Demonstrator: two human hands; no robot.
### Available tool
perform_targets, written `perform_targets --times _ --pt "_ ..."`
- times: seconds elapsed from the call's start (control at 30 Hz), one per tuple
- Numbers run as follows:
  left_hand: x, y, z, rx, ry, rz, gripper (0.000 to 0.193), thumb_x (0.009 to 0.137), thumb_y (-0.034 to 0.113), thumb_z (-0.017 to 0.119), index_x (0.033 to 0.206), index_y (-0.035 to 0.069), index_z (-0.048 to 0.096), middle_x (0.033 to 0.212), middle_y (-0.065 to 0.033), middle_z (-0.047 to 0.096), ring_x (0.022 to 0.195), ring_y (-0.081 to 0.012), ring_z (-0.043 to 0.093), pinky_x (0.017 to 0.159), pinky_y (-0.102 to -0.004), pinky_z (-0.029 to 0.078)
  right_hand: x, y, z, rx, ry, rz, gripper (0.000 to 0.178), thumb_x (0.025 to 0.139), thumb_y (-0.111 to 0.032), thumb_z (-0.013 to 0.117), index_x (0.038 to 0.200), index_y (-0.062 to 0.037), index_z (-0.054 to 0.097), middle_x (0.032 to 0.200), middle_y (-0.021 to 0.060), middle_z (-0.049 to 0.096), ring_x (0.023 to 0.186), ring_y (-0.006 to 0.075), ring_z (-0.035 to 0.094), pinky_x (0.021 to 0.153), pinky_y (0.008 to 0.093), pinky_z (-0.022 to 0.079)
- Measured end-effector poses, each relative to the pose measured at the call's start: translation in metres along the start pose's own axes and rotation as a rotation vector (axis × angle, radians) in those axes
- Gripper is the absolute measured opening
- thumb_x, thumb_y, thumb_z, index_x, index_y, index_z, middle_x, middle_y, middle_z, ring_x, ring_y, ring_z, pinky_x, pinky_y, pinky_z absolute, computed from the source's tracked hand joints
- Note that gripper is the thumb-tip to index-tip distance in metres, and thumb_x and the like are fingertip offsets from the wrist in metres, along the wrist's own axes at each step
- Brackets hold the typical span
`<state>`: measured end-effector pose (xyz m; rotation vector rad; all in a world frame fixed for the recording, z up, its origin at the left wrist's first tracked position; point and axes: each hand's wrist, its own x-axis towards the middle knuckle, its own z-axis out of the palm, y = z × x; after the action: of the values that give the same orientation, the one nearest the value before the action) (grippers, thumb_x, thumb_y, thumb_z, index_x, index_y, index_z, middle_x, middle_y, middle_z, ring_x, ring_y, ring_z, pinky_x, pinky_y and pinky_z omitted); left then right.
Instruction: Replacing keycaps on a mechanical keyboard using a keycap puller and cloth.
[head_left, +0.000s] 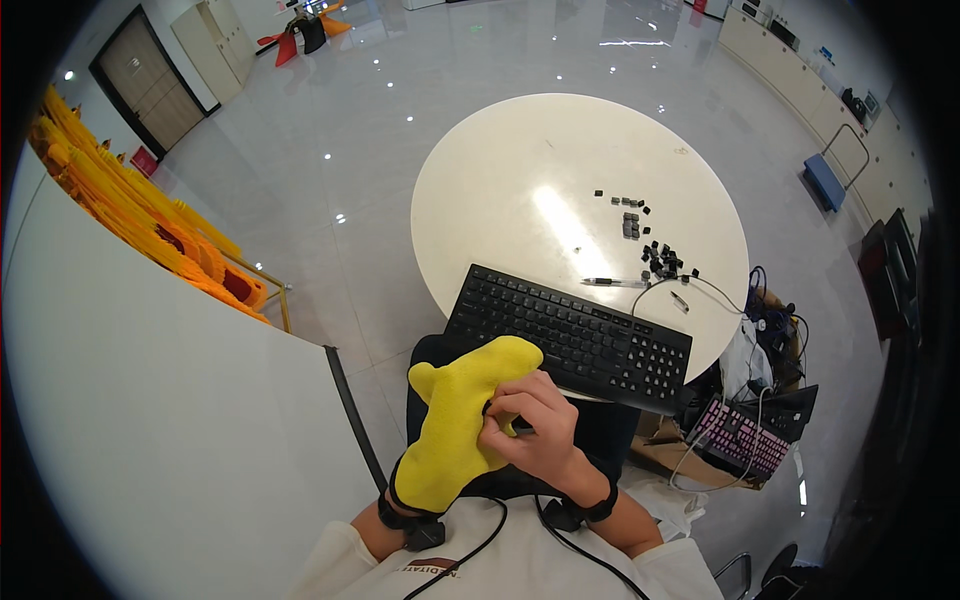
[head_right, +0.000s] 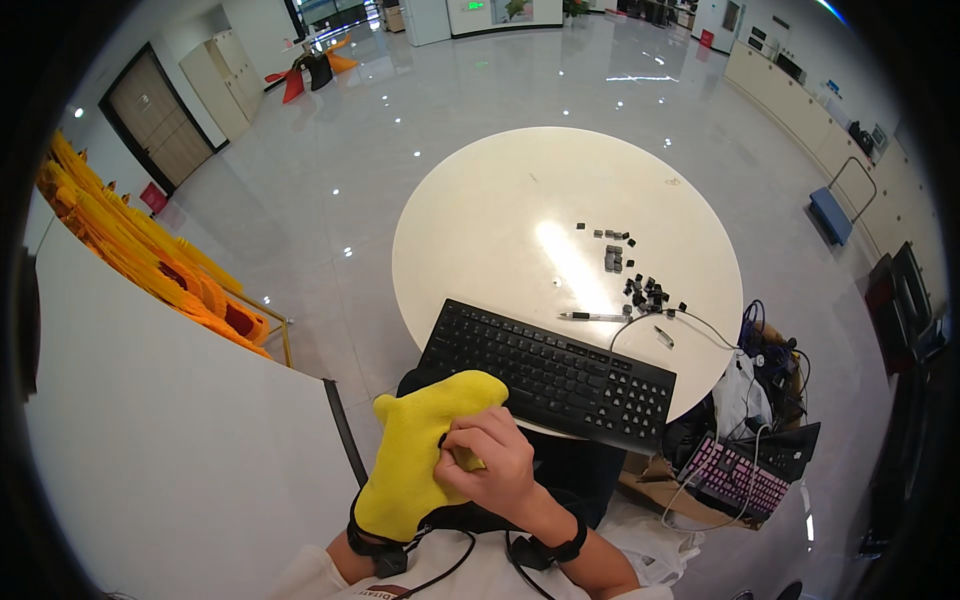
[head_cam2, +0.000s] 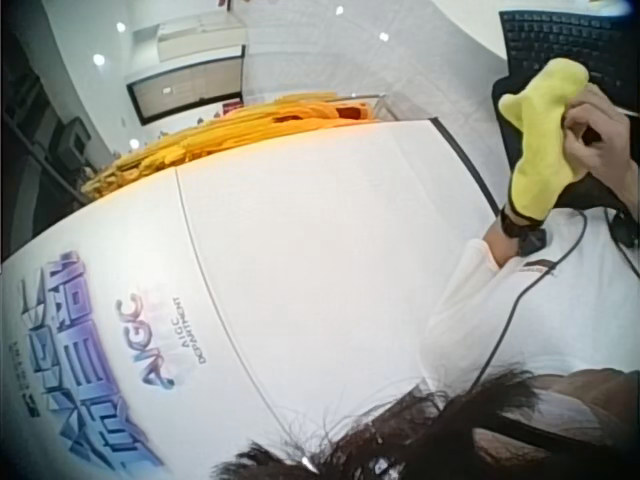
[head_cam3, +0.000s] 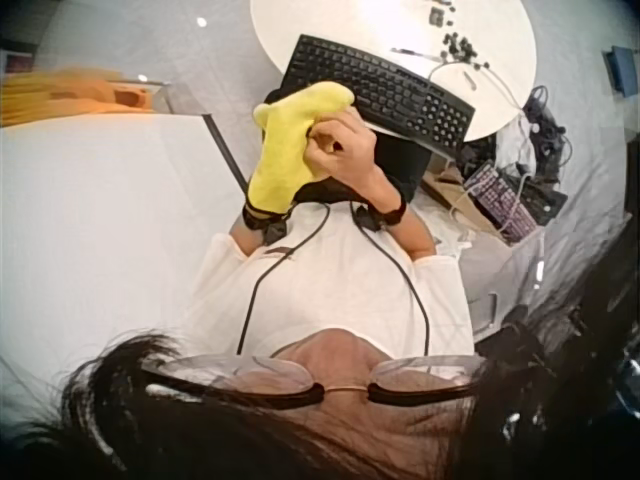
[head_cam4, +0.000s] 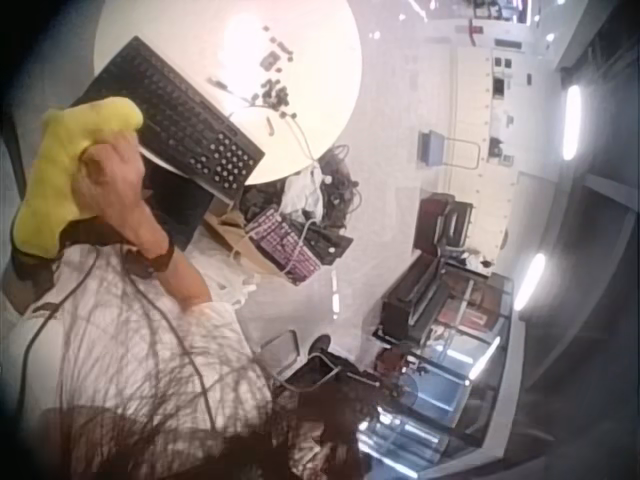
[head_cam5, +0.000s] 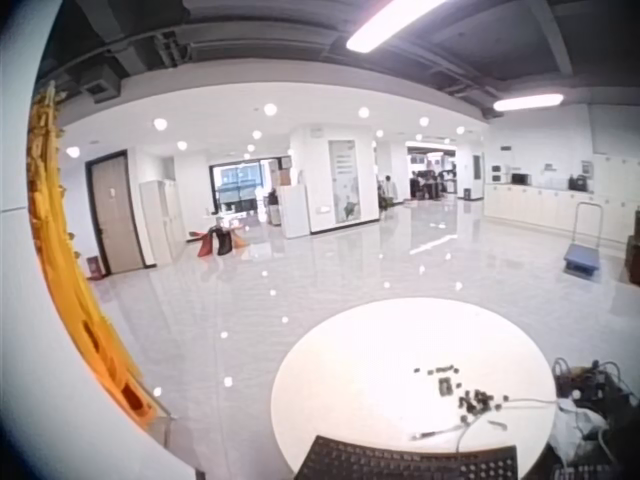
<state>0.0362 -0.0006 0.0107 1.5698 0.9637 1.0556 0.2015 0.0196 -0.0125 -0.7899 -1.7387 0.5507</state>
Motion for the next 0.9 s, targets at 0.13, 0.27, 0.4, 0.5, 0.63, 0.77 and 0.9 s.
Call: perform_targets --times 0.13,0.27,0.4,0.5,0.63,0.77,0.9 --pt "-0.008 -0.002 0.005 -0.155 0.114 -0.096 0.054 0.116 0.014 0.068 0.167 0.004 0.052 0.157 -0.013 0.065 0.138 -0.0243 0.066 0.117 -0.0373 0.055 -0.003 -0.01 -0.001 0.082 -0.067 -0.008 0.024 0.072 0.003 0.09 0.092 -0.0043 0.078 0.099 0.009 0.078 0.083 0.0265 0.071 0.077 0.0381 0.057" --pt "-0.027 -0.009 0.006 -0.53 0.194 -0.238 0.052 0.115 0.01 0.069 0.164 0.004 0.054 0.156 -0.0126 0.066 0.139 -0.0255 0.067 0.119 -0.0384 0.053 -0.008 -0.027 -0.002 0.161 -0.182 -0.068 0.027 0.072 0.001 0.093 0.093 -0.0069 0.078 0.1 0.0068 0.079 0.086 0.0263 0.071 0.079 0.0365 0.056" --pt "-0.026 -0.005 0.001 -0.304 0.168 -0.147 0.052 0.115 0.011 0.069 0.164 0.004 0.054 0.156 -0.0122 0.066 0.139 -0.0251 0.067 0.119 -0.0385 0.053 -0.006 -0.033 -0.005 0.131 -0.214 -0.09 0.029 0.072 -0.001 0.095 0.094 -0.0074 0.078 0.101 0.0066 0.079 0.087 0.0268 0.07 0.081 0.0383 0.053" --pt "-0.015 -0.001 -0.004 0.036 0.145 0.01 0.051 0.115 0.011 0.069 0.164 0.003 0.054 0.156 -0.0119 0.066 0.139 -0.0247 0.067 0.119 -0.0385 0.053 0.002 -0.03 -0.007 0.028 -0.164 -0.055 0.029 0.072 -0.001 0.094 0.095 -0.0075 0.077 0.099 0.0065 0.078 0.087 0.0273 0.069 0.081 0.0393 0.053" --pt "-0.009 -0.005 0.006 0.091 0.181 0.028 0.043 0.122 0.023 0.061 0.161 0.006 0.052 0.141 -0.0053 0.066 0.124 -0.0208 0.068 0.106 -0.0337 0.058 0.016 -0.026 -0.008 -0.091 -0.136 -0.001 0.03 0.075 0.001 0.09 0.098 -0.007 0.073 0.097 0.0073 0.076 0.088 0.029 0.069 0.083 0.0413 0.053" --pt "-0.008 0.007 0.011 -0.6 0.284 -0.236 0.044 0.124 0.031 0.06 0.161 0.008 0.052 0.138 -0.0028 0.065 0.122 -0.0188 0.067 0.107 -0.0341 0.057 0.021 -0.025 -0.011 -0.118 -0.173 0.05 0.03 0.076 -0.002 0.089 0.098 -0.0062 0.07 0.092 0.0083 0.071 0.088 0.0313 0.066 0.085 0.0442 0.051" --pt "-0.02 -0.026 0.0 0.102 0.13 0.026 0.054 0.126 0.037 0.055 0.171 0.009 0.044 0.153 -0.0053 0.062 0.136 -0.021 0.064 0.117 -0.037 0.054 0.018 -0.033 -0.014 -0.076 -0.253 -0.007 0.035 0.073 0.0 0.091 0.096 -0.0081 0.067 0.093 0.007 0.071 0.088 0.0302 0.067 0.084 0.0424 0.051"
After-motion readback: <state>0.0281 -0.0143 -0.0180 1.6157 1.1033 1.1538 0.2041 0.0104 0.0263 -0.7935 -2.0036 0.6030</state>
